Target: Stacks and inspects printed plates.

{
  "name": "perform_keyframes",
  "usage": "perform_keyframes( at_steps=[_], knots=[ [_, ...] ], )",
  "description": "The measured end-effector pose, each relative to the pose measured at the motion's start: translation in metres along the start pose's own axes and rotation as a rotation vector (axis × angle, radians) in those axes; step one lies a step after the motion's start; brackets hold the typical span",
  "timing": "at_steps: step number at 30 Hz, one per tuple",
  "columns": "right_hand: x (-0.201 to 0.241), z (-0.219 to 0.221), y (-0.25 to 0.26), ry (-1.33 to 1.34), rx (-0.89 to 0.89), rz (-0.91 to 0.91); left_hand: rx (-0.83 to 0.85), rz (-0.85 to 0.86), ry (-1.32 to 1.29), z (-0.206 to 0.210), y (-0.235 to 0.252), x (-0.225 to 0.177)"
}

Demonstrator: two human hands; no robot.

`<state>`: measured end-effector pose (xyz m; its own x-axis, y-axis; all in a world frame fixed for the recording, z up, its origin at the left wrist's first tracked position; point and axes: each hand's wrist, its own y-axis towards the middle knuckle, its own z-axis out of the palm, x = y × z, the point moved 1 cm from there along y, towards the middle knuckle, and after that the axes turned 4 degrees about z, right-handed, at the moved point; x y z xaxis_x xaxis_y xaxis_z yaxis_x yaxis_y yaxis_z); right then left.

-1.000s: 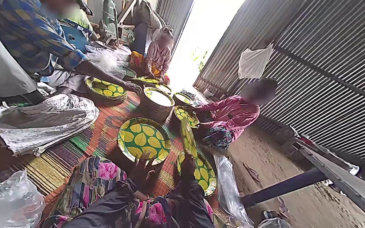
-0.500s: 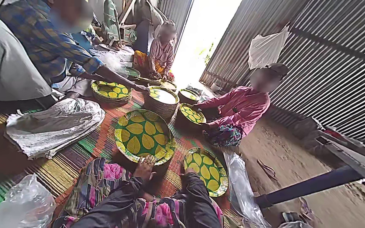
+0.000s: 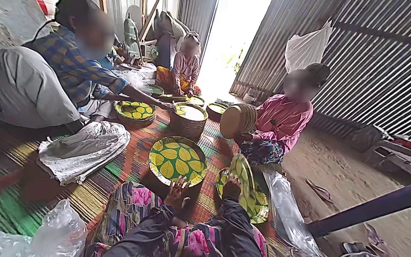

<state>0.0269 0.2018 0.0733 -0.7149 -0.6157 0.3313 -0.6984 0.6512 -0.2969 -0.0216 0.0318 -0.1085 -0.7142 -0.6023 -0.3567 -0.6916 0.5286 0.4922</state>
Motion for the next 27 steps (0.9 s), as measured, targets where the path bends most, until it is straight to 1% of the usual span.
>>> perform_keyframes(
  at_steps=[1,2,3,4,5,6,7,8,9,10,11,12,13,14,15,17,18,19,22,25,26,27],
  knots=[
    [0.007,-0.003,-0.008,0.008,-0.070,-0.060,-0.024,-0.034,-0.043,-0.012,0.001,-0.007],
    [0.001,0.011,0.002,0.000,-0.217,-0.203,-0.140,-0.008,-0.022,-0.014,0.000,-0.008],
    [-0.016,0.041,0.030,0.034,-0.490,-0.443,-0.318,0.061,0.058,-0.008,-0.001,-0.004],
    [-0.028,0.067,0.060,0.063,-0.695,-0.697,-0.439,0.110,0.124,-0.004,0.000,0.000],
    [-0.031,0.081,0.076,0.048,-0.768,-0.893,-0.506,0.134,0.180,-0.003,0.002,0.002],
    [-0.028,0.088,0.081,-0.008,-0.762,-1.026,-0.551,0.154,0.208,-0.003,0.005,0.002],
    [-0.022,0.092,0.082,-0.051,-0.710,-1.095,-0.572,0.149,0.224,-0.004,0.006,0.001],
    [-0.016,0.097,0.084,-0.061,-0.633,-1.101,-0.567,0.127,0.224,-0.004,0.006,0.001],
    [-0.010,0.101,0.087,-0.059,-0.538,-1.028,-0.535,0.109,0.214,-0.004,0.007,0.002],
    [-0.007,0.103,0.092,-0.060,-0.413,-0.891,-0.453,0.078,0.179,-0.005,0.008,0.005],
    [-0.006,0.102,0.099,-0.083,-0.294,-0.726,-0.309,0.028,0.133,-0.006,0.009,0.010],
    [-0.010,0.100,0.109,-0.158,-0.197,-0.540,-0.077,-0.065,0.087,-0.009,0.011,0.013],
    [-0.017,0.101,0.120,-0.244,-0.119,-0.349,0.227,-0.166,0.044,-0.011,0.016,0.017],
    [-0.029,0.104,0.133,-0.302,-0.038,-0.193,0.437,-0.201,0.026,-0.010,0.023,0.022],
    [-0.042,0.109,0.145,-0.324,0.039,-0.073,0.519,-0.201,0.028,-0.007,0.027,0.024],
    [-0.058,0.117,0.151,-0.368,0.152,0.035,0.535,-0.188,0.030,-0.002,0.031,0.023],
    [-0.057,0.118,0.148,-0.364,0.179,0.045,0.515,-0.175,0.022,0.000,0.031,0.022],
    [-0.054,0.120,0.144,-0.337,0.169,0.038,0.499,-0.163,0.014,0.000,0.031,0.021],
    [-0.048,0.127,0.139,-0.345,0.076,-0.034,0.473,-0.138,0.003,0.001,0.029,0.017],
    [-0.043,0.121,0.133,-0.333,0.004,-0.008,0.489,-0.130,0.002,-0.001,0.027,0.019],
    [-0.042,0.120,0.129,-0.309,-0.066,0.005,0.491,-0.126,-0.001,-0.001,0.026,0.019],
    [-0.041,0.119,0.122,-0.259,-0.195,0.014,0.494,-0.125,-0.008,-0.001,0.025,0.020]
  ],
)
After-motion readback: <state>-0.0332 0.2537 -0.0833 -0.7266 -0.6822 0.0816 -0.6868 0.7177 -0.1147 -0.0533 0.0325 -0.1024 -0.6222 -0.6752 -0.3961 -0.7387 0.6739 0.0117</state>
